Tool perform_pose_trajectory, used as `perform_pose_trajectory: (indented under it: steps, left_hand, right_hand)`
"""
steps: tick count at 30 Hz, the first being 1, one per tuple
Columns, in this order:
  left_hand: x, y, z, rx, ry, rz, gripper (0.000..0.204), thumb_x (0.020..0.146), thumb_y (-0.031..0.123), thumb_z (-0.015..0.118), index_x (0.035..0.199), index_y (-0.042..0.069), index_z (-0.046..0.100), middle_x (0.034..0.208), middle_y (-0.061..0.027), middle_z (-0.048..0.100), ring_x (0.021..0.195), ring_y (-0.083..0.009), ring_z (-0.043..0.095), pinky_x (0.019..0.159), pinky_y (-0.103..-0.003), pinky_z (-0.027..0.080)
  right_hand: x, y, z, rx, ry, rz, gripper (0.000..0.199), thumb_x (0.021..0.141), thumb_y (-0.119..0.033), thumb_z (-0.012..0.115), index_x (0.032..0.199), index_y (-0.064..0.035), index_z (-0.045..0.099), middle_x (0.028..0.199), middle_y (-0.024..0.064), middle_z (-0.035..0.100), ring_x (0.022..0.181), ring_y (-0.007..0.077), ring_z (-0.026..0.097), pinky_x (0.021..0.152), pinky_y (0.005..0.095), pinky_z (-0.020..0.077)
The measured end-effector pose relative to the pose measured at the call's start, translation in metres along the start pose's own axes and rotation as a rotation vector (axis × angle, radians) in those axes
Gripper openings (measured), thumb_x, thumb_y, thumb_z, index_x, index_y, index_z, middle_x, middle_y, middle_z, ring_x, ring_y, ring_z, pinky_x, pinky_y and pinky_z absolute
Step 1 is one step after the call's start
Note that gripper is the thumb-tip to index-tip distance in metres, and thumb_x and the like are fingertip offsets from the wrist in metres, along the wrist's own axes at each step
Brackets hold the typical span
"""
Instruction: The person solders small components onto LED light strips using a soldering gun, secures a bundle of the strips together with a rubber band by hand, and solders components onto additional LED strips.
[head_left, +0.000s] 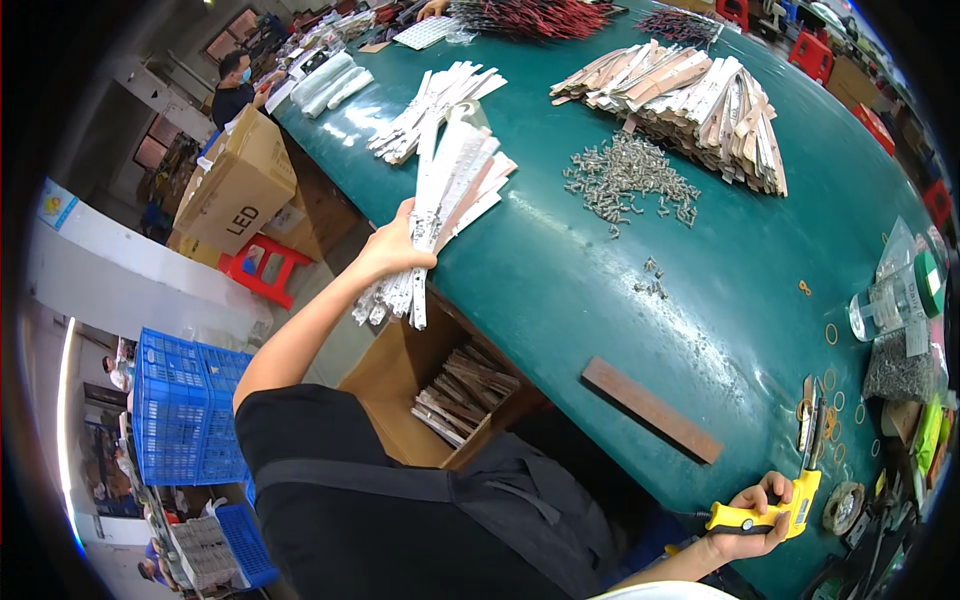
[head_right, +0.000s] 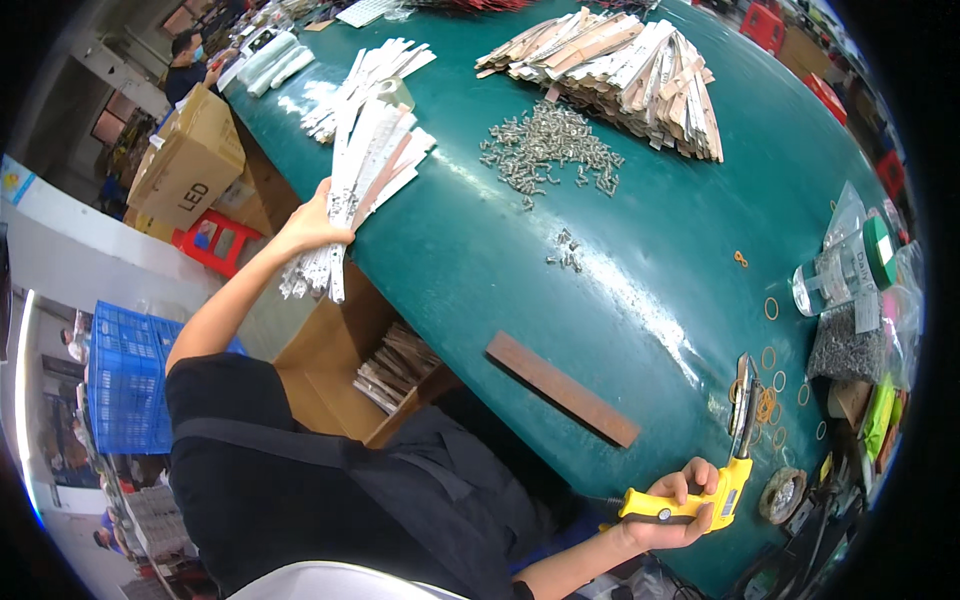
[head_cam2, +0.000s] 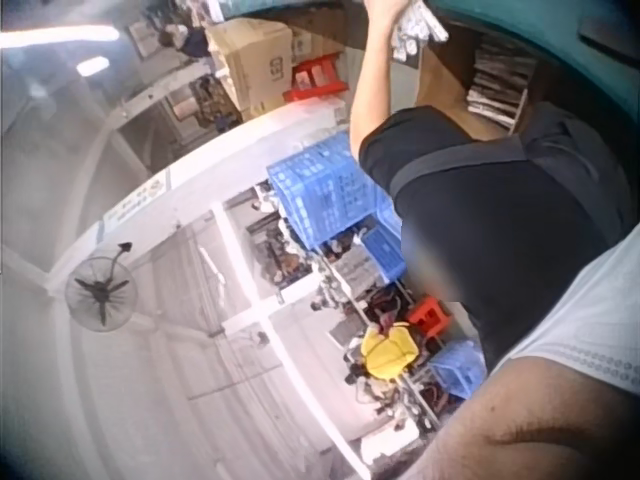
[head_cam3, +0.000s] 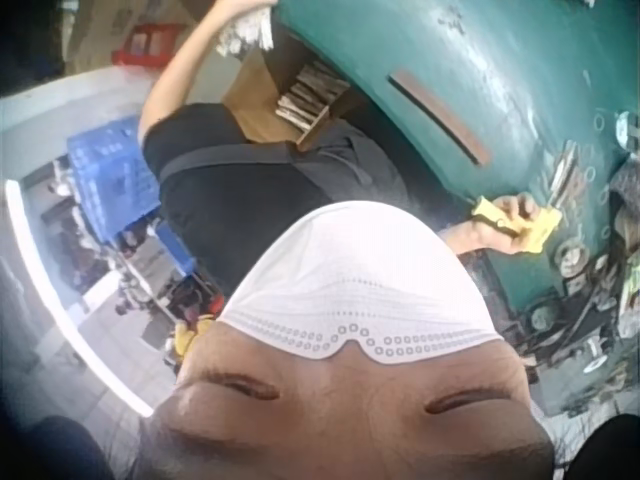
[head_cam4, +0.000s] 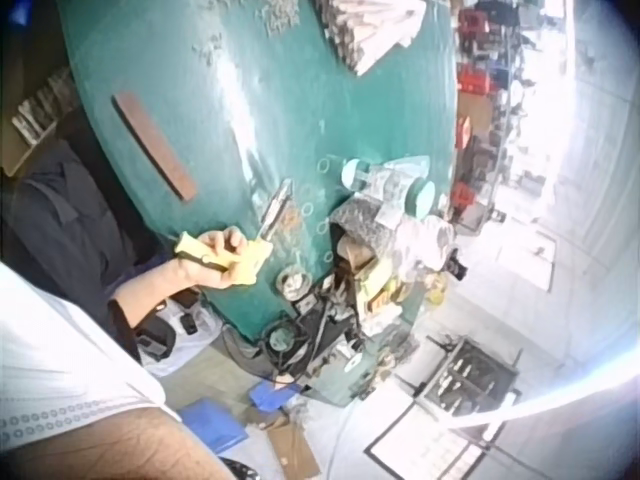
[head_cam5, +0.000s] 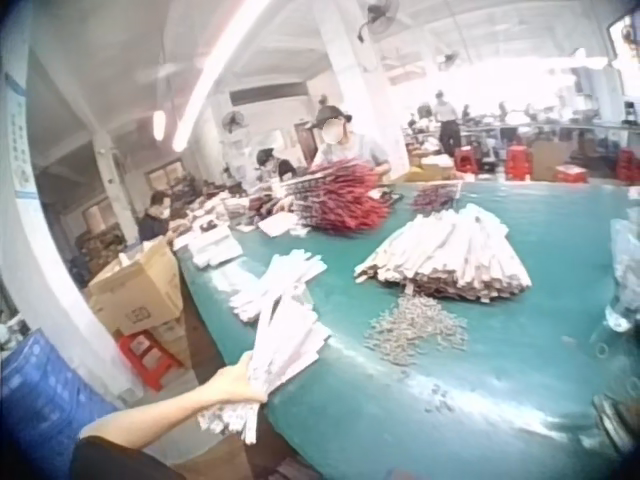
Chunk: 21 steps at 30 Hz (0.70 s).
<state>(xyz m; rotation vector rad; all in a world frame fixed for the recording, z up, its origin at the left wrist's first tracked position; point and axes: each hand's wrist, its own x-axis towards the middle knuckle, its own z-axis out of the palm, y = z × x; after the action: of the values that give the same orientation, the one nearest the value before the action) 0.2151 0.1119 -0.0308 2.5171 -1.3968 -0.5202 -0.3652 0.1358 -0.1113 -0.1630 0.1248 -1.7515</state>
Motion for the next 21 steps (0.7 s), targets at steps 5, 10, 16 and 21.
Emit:
perform_pose_trajectory:
  steps: [5,10,16,21]
  left_hand:
    - [0.011,-0.015,0.003,-0.539,-0.019,0.057,0.090,0.062,0.018,0.074,0.138,-0.003,0.030,0.106,-0.0130,0.060,0.094,-0.0248,0.061,0.088,-0.036,0.049]
    - [0.007,-0.001,-0.017,-1.022,-0.285,-0.037,0.050,0.072,0.016,0.073,0.116,0.002,0.053,0.088,-0.0062,0.063,0.073,-0.0134,0.064,0.064,-0.029,0.056]
    - [0.009,0.089,-0.035,-1.554,-0.769,0.161,0.051,0.080,0.019,0.068,0.120,-0.002,0.044,0.096,-0.0070,0.053,0.077,-0.0179,0.055,0.073,-0.033,0.047]
    - [0.025,0.219,-0.021,-1.421,-1.090,0.346,0.055,0.080,0.022,0.068,0.123,-0.003,0.044,0.096,-0.0104,0.057,0.078,-0.0194,0.059,0.074,-0.035,0.052]
  right_hand:
    - [-0.001,0.001,0.001,0.022,0.026,-0.005,0.049,0.082,0.002,0.058,0.126,-0.0002,0.035,0.100,0.0075,0.042,0.098,0.0187,0.042,0.065,0.0246,0.0434]
    - [-0.001,0.004,0.005,-0.002,0.036,-0.023,0.043,0.084,-0.002,0.057,0.122,0.0007,0.036,0.098,0.0072,0.040,0.096,0.0177,0.041,0.063,0.0259,0.0445]
    - [-0.001,0.006,0.008,0.088,0.064,-0.012,0.044,0.081,-0.003,0.060,0.118,-0.0014,0.036,0.097,0.0069,0.041,0.094,0.0189,0.042,0.064,0.0277,0.0449]
    - [-0.001,0.009,0.009,0.129,0.076,-0.049,0.054,0.081,-0.004,0.059,0.129,-0.0029,0.037,0.095,0.0074,0.044,0.093,0.0189,0.043,0.064,0.0281,0.0471]
